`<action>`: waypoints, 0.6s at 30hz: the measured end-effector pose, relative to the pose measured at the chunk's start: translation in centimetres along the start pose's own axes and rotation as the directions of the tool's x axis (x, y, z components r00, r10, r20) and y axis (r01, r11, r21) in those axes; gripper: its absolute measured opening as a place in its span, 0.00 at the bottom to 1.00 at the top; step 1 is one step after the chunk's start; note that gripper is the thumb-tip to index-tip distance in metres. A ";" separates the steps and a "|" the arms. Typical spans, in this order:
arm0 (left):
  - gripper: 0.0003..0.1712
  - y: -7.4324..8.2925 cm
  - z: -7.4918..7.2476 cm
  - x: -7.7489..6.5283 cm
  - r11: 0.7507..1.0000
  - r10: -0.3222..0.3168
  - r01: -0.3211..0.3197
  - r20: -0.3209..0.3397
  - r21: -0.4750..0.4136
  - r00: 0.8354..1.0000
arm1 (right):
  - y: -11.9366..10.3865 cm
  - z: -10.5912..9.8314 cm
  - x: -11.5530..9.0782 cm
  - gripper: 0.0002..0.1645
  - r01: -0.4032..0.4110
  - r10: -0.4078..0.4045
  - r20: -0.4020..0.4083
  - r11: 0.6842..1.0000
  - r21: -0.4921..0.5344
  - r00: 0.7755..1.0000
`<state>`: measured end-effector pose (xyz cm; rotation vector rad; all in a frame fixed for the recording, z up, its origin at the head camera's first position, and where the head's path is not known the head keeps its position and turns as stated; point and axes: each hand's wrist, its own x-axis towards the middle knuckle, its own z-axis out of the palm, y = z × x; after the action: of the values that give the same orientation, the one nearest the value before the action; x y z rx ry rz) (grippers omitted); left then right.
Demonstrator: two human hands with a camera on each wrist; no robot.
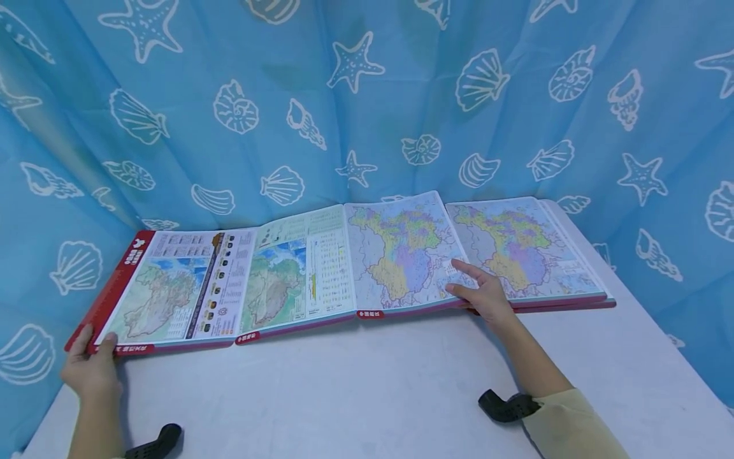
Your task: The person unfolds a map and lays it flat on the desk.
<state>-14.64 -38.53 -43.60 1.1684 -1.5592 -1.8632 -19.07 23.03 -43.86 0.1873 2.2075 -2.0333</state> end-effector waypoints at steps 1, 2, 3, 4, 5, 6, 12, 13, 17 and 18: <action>0.33 0.0 -0.1 0.1 1.000 -0.006 0.006 0.001 0.006 1.000 | 0.1 0.0 0.0 0.38 0.005 -0.005 0.003 1.000 0.003 1.000; 0.33 0.0 -0.1 0.3 1.000 -0.010 0.010 0.006 0.014 1.000 | 0.2 0.0 0.0 0.38 0.007 -0.007 0.007 1.000 0.008 1.000; 0.34 0.1 -0.1 0.4 1.000 -0.015 0.015 0.011 0.017 1.000 | 0.4 0.0 0.0 0.39 0.011 -0.011 0.012 1.000 0.008 1.000; 0.34 0.2 -0.1 0.5 1.000 -0.018 0.018 0.016 0.020 1.000 | 0.5 0.0 0.1 0.39 0.014 -0.014 0.015 1.000 0.001 1.000; 0.35 0.2 -0.1 0.7 1.000 -0.022 0.022 0.021 0.022 1.000 | 0.7 0.0 0.2 0.39 0.016 -0.016 0.016 1.000 -0.024 1.000; 0.35 0.3 -0.1 0.8 0.999 -0.026 0.026 0.023 0.019 0.999 | 0.8 -0.1 0.2 0.39 0.019 -0.018 0.018 0.998 -0.053 1.000; 0.36 -0.1 -0.4 0.8 0.999 -0.017 0.017 0.004 0.032 1.000 | 1.3 0.2 0.4 0.41 0.051 -0.051 0.007 0.948 -0.313 0.999; 0.36 -0.2 -0.4 0.8 0.999 -0.010 0.010 -0.001 0.044 1.000 | 1.4 0.3 0.4 0.41 0.054 -0.057 0.003 0.936 -0.348 0.998; 0.35 -0.3 -0.2 0.8 0.996 0.024 -0.022 -0.020 0.088 1.000 | 1.3 0.7 0.1 0.43 0.031 -0.053 -0.035 0.888 -0.458 0.998; 0.34 -0.3 -0.1 0.9 0.995 0.030 -0.028 -0.023 0.093 0.999 | 1.2 0.8 0.0 0.43 0.024 -0.053 -0.047 0.874 -0.486 0.997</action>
<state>-15.00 -39.16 -44.20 1.1974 -1.6565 -1.7682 -18.82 22.37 -45.09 0.1482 2.6894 -1.4317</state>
